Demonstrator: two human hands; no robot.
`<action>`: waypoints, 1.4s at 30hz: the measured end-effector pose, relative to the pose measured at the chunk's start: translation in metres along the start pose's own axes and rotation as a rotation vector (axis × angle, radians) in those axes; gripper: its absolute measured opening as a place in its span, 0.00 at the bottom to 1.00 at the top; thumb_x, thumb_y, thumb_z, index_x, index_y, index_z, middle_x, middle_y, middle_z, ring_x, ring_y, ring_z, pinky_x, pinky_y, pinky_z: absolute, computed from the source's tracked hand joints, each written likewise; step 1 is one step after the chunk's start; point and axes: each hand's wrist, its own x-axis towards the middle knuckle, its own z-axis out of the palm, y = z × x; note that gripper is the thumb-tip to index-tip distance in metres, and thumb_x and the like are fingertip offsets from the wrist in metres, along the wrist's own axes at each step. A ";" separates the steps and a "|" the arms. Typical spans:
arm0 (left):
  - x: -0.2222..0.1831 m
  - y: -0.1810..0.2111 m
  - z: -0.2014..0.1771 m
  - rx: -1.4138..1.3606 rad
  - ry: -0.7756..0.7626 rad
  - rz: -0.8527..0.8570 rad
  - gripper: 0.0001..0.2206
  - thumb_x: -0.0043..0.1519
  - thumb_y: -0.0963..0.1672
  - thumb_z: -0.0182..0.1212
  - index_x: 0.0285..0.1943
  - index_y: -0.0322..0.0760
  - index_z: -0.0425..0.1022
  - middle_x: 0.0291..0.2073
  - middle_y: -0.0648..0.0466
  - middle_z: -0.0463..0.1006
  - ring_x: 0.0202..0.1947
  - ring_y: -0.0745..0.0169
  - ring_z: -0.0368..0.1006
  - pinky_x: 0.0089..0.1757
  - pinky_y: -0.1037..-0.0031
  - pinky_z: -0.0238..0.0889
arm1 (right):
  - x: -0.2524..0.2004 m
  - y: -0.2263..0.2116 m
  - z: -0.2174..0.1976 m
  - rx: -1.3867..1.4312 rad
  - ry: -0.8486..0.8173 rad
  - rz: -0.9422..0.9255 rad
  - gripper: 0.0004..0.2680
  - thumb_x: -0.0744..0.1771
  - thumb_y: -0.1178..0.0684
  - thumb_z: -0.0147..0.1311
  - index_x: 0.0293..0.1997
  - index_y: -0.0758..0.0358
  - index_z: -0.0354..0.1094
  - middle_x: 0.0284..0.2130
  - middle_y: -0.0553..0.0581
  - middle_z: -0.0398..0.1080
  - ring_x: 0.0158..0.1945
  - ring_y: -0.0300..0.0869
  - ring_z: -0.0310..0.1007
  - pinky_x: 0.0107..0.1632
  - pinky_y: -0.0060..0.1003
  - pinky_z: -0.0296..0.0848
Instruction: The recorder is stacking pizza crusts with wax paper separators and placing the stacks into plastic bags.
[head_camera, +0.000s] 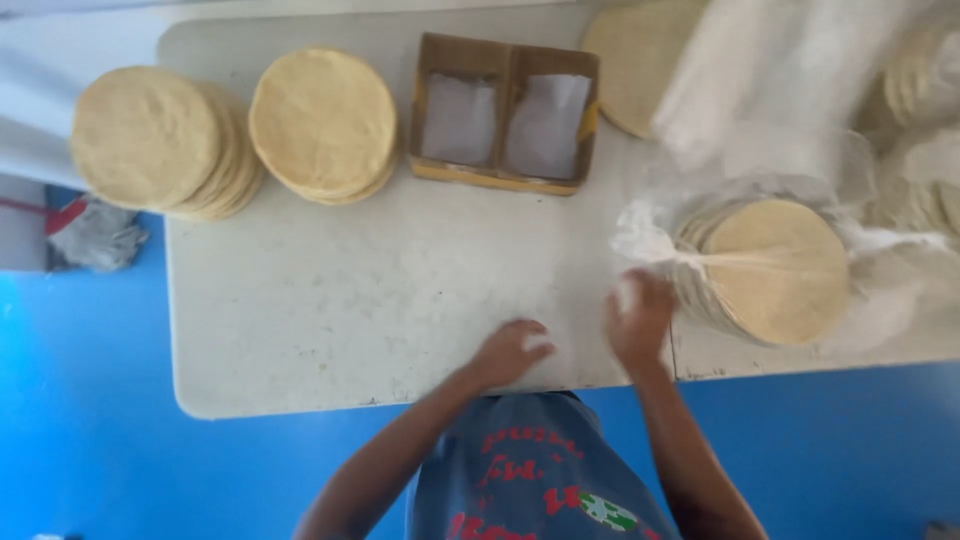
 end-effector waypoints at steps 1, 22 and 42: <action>-0.002 -0.012 -0.023 0.102 0.184 -0.014 0.22 0.60 0.53 0.65 0.57 0.38 0.76 0.56 0.44 0.77 0.59 0.43 0.69 0.58 0.58 0.61 | -0.014 -0.014 0.019 0.089 -0.105 -0.047 0.14 0.65 0.53 0.60 0.53 0.64 0.67 0.53 0.63 0.69 0.59 0.59 0.65 0.61 0.57 0.60; 0.137 -0.138 -0.543 0.181 0.509 -0.277 0.39 0.61 0.62 0.58 0.71 0.30 0.63 0.66 0.36 0.67 0.67 0.38 0.63 0.63 0.56 0.56 | 0.188 -0.234 0.276 1.051 -0.657 0.829 0.27 0.70 0.35 0.44 0.75 0.60 0.47 0.66 0.62 0.60 0.66 0.49 0.62 0.66 0.46 0.62; -0.001 -0.146 -0.352 -0.215 0.960 -0.319 0.30 0.66 0.56 0.59 0.65 0.26 0.70 0.56 0.32 0.74 0.55 0.38 0.71 0.54 0.55 0.65 | 0.122 -0.219 0.237 1.566 -0.459 1.022 0.23 0.71 0.39 0.43 0.72 0.65 0.51 0.62 0.61 0.65 0.64 0.48 0.67 0.64 0.47 0.69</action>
